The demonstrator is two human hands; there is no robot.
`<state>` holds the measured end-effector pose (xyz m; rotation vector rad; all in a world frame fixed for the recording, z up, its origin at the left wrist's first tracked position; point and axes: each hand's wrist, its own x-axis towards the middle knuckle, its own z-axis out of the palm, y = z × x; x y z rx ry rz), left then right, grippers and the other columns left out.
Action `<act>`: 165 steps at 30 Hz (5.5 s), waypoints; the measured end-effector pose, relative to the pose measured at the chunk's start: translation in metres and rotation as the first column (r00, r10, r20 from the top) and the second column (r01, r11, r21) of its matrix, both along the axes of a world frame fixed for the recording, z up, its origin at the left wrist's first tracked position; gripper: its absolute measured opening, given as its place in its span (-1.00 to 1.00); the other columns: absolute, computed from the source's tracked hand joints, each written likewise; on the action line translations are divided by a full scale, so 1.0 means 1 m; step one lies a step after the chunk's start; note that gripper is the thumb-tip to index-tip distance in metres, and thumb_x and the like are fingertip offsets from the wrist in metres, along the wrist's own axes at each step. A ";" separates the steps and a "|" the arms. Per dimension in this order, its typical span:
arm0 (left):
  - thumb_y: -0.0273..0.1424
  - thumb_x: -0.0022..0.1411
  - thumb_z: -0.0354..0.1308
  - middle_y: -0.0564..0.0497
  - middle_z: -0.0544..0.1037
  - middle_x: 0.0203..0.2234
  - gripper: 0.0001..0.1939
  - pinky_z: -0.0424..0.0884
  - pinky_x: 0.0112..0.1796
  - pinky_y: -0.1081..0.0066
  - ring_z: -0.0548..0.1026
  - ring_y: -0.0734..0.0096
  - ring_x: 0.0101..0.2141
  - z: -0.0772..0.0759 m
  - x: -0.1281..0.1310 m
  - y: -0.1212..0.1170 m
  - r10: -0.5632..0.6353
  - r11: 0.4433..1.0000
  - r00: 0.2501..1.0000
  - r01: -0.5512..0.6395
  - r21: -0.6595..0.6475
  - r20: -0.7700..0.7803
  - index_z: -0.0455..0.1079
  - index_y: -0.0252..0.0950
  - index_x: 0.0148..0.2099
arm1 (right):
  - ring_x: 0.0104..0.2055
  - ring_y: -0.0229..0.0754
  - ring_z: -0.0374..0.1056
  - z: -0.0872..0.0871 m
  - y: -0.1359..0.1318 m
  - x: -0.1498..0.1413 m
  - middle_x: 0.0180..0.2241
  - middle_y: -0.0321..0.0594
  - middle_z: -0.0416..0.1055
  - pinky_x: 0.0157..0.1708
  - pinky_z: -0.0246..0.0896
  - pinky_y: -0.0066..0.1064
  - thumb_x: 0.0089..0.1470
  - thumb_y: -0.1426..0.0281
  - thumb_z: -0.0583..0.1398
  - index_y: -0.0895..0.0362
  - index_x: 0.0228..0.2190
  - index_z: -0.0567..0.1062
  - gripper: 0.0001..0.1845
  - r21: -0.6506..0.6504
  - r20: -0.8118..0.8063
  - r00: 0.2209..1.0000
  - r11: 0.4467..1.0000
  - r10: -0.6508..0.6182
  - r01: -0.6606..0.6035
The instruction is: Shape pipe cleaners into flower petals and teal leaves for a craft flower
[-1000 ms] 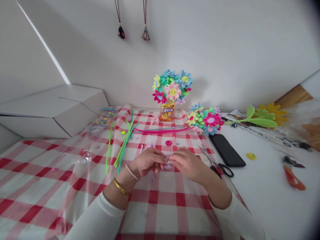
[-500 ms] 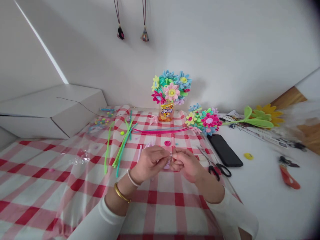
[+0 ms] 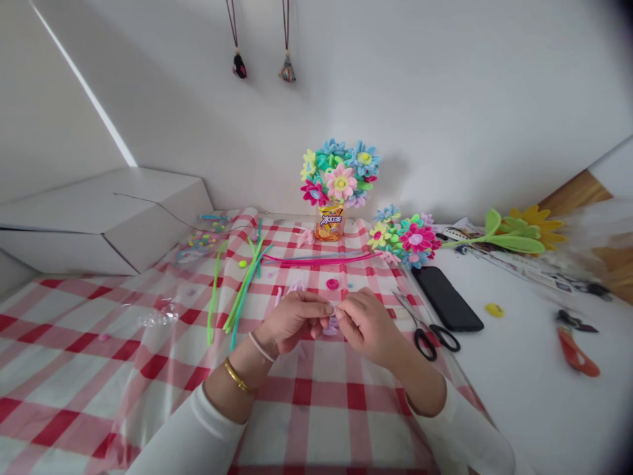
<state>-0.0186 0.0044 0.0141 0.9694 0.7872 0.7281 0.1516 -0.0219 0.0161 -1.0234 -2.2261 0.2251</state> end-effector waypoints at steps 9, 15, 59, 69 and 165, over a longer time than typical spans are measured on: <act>-0.42 0.03 0.18 -0.01 0.49 -0.54 -0.91 0.26 -0.35 0.45 0.37 0.48 -0.46 0.003 0.004 -0.009 0.303 0.613 0.946 -0.102 0.784 -0.114 0.51 -0.29 -0.42 | -0.66 -0.37 -0.15 -0.013 0.002 -0.019 -0.71 -0.46 -0.10 -0.63 -0.16 -0.46 0.02 0.35 -0.01 0.10 -0.70 0.06 -0.68 -0.609 -0.766 0.559 0.636 -0.317 -0.474; -0.38 -0.05 0.24 0.08 0.41 -0.69 -0.87 0.16 -0.64 0.52 0.26 0.61 -0.72 0.003 0.006 -0.004 0.136 0.974 0.989 -0.143 0.175 0.049 0.45 -0.37 -0.49 | -0.45 -0.27 0.18 -0.003 0.005 0.002 -0.50 -0.30 0.28 -0.41 0.08 -0.40 0.09 0.31 0.06 0.12 -0.44 0.36 -0.83 -0.337 -0.416 0.905 0.940 -0.092 -0.059; -0.31 -0.07 0.29 0.07 0.44 -0.69 -0.76 0.12 -0.63 0.56 0.26 0.65 -0.72 0.003 0.003 -0.003 0.104 0.992 0.967 -0.117 0.043 0.234 0.37 -0.39 -0.49 | -0.41 -0.28 0.20 -0.009 0.005 -0.005 -0.49 -0.29 0.32 -0.35 0.11 -0.39 -0.02 0.28 0.21 0.15 -0.44 0.45 -0.83 -0.577 -0.754 0.590 0.720 -0.287 -0.387; -0.32 0.01 0.24 0.07 0.44 -0.66 -0.78 0.17 -0.58 0.53 0.26 0.66 -0.70 -0.001 0.006 -0.004 0.102 0.991 0.937 -0.126 0.050 0.335 0.36 -0.38 -0.49 | -0.44 -0.29 0.19 -0.007 0.004 -0.013 -0.53 -0.30 0.30 -0.36 0.09 -0.38 -0.06 0.30 0.24 0.15 -0.50 0.43 -0.84 -0.531 -0.839 0.441 0.658 -0.320 -0.533; -0.27 0.00 0.13 0.03 0.44 -0.56 -0.78 0.24 -0.45 0.45 0.36 0.44 -0.50 0.007 -0.053 0.037 0.783 0.593 0.530 -0.476 0.649 -0.326 0.42 -0.33 -0.36 | -0.31 -0.13 0.36 -0.016 0.019 0.011 -0.38 -0.22 0.48 -0.31 0.19 -0.33 -0.05 0.35 0.15 0.08 -0.41 0.53 -0.84 -0.493 -0.302 0.878 0.849 -0.370 0.189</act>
